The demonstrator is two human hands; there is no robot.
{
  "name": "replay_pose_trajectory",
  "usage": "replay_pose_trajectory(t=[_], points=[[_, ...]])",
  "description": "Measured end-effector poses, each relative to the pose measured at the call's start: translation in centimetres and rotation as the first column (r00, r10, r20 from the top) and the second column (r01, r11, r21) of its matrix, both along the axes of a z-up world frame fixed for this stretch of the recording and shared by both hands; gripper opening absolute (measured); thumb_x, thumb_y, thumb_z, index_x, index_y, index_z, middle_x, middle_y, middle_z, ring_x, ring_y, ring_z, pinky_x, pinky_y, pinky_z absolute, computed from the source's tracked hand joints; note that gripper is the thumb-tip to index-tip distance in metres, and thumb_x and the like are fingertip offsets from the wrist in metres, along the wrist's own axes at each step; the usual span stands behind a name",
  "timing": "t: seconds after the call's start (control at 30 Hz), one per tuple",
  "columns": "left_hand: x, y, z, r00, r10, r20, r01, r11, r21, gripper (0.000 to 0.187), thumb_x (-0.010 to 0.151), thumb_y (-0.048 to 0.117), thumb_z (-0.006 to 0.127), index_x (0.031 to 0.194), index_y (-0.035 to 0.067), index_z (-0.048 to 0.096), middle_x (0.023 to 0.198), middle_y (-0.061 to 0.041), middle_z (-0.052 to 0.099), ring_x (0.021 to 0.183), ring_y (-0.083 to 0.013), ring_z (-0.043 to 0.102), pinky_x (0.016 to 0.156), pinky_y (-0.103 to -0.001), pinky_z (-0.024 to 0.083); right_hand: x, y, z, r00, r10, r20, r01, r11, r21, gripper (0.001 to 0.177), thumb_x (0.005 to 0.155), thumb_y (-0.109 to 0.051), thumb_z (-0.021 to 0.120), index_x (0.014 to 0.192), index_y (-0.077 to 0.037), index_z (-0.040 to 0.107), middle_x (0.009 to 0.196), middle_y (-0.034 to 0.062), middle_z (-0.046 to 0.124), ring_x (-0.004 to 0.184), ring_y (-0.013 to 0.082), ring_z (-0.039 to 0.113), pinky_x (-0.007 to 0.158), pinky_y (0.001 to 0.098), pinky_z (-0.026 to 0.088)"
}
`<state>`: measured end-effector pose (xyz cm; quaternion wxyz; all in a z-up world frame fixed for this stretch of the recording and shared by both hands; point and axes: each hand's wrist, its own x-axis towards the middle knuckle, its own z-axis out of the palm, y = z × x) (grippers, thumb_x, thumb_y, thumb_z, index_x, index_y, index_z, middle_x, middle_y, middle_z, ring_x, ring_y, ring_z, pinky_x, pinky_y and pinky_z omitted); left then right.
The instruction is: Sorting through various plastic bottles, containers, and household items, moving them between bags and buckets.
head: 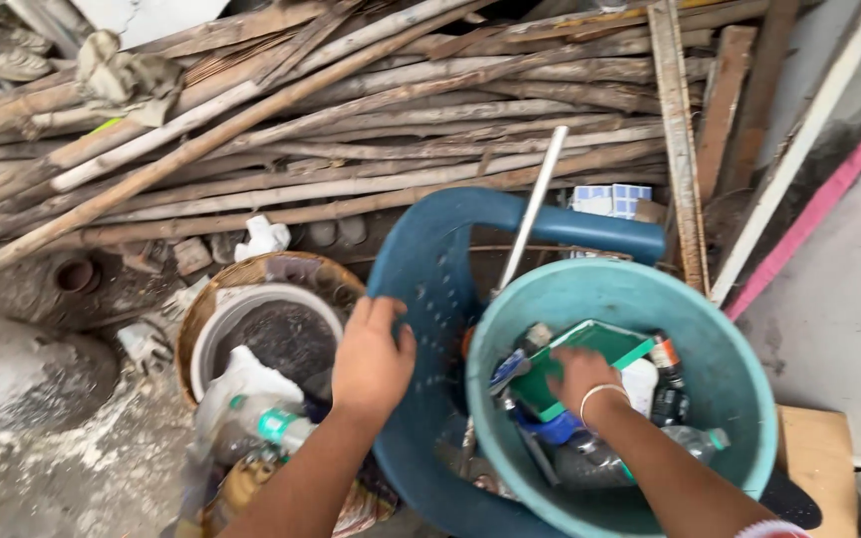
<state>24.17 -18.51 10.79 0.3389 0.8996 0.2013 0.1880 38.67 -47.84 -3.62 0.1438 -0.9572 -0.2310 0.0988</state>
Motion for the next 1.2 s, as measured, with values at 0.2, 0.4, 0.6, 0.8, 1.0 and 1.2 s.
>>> replay_pose_trajectory(t=[0.2,0.4,0.6,0.8,1.0,1.2], points=[[1.1,-2.4,-3.1,0.957,-0.071,-0.283,0.045,0.994,-0.097,0.018,0.086,0.015,0.068,0.104,0.012,0.067,0.114,-0.012,0.062,0.109,-0.0367,0.062,0.092,-0.047,0.051,-1.1,-3.4,2.8,0.919,0.000,-0.394,-0.293,0.670,-0.682,0.072,0.099,-0.009,0.062,0.159,-0.034,0.029,0.172,0.0004,0.012,0.160,0.0296,0.010,0.119,0.0706,0.024],[1.1,-2.9,-2.8,0.922,-0.025,-0.387,-0.017,0.994,-0.105,0.017,0.087,0.017,0.068,0.104,0.013,0.069,0.114,-0.009,0.063,0.107,-0.0353,0.064,0.092,-0.046,0.051,0.3,-4.1,2.4,0.900,0.072,-0.431,-0.374,0.634,-0.677,0.074,0.097,-0.002,0.058,0.159,-0.029,0.026,0.170,0.0018,0.011,0.159,0.0308,0.005,0.121,0.0678,0.018],[1.1,-1.6,-6.1,0.940,-0.005,-0.341,-0.044,0.990,-0.136,0.018,0.084,0.017,0.072,0.099,0.008,0.073,0.112,-0.013,0.065,0.105,-0.0361,0.066,0.093,-0.043,0.052,2.9,-4.3,-0.9,0.949,0.214,-0.233,-0.312,0.753,-0.579,0.029,0.097,-0.009,0.051,0.122,-0.020,0.059,0.128,0.0009,0.062,0.131,0.0223,0.057,0.113,0.0597,0.039],[1.6,-1.7,-4.8,0.920,-0.003,-0.391,-0.108,0.959,-0.263,0.023,0.085,0.021,0.072,0.103,0.007,0.072,0.109,-0.013,0.068,0.100,-0.0323,0.069,0.089,-0.042,0.053,6.1,0.5,7.1,0.882,0.304,-0.359,-0.446,0.784,-0.433,0.032,0.086,-0.014,0.071,0.115,-0.025,0.066,0.123,0.0053,0.061,0.120,0.0287,0.062,0.102,0.0464,0.050],[1.3,-0.8,-6.2,0.930,-0.008,-0.368,-0.232,0.764,-0.602,0.024,0.092,0.025,0.070,0.102,0.003,0.073,0.085,-0.010,0.073,0.080,-0.0221,0.070,0.073,-0.039,0.056,9.0,3.2,15.2,0.875,0.424,-0.233,-0.420,0.905,0.072,0.033,0.083,-0.020,0.081,0.111,-0.015,0.066,0.106,0.0098,0.073,0.102,0.0276,0.069,0.092,0.0389,0.053],[-3.5,3.7,-6.0,0.930,0.327,-0.167,-0.349,0.646,-0.679,0.018,0.091,0.017,0.064,0.100,0.005,0.075,0.080,-0.008,0.072,0.068,-0.0145,0.069,0.052,-0.032,0.059,9.1,8.7,18.6,0.752,0.550,-0.363,-0.149,0.679,0.718,0.024,0.092,-0.004,0.072,0.114,-0.001,0.063,0.103,0.0051,0.070,0.097,0.0108,0.064,0.086,0.0294,0.054]])
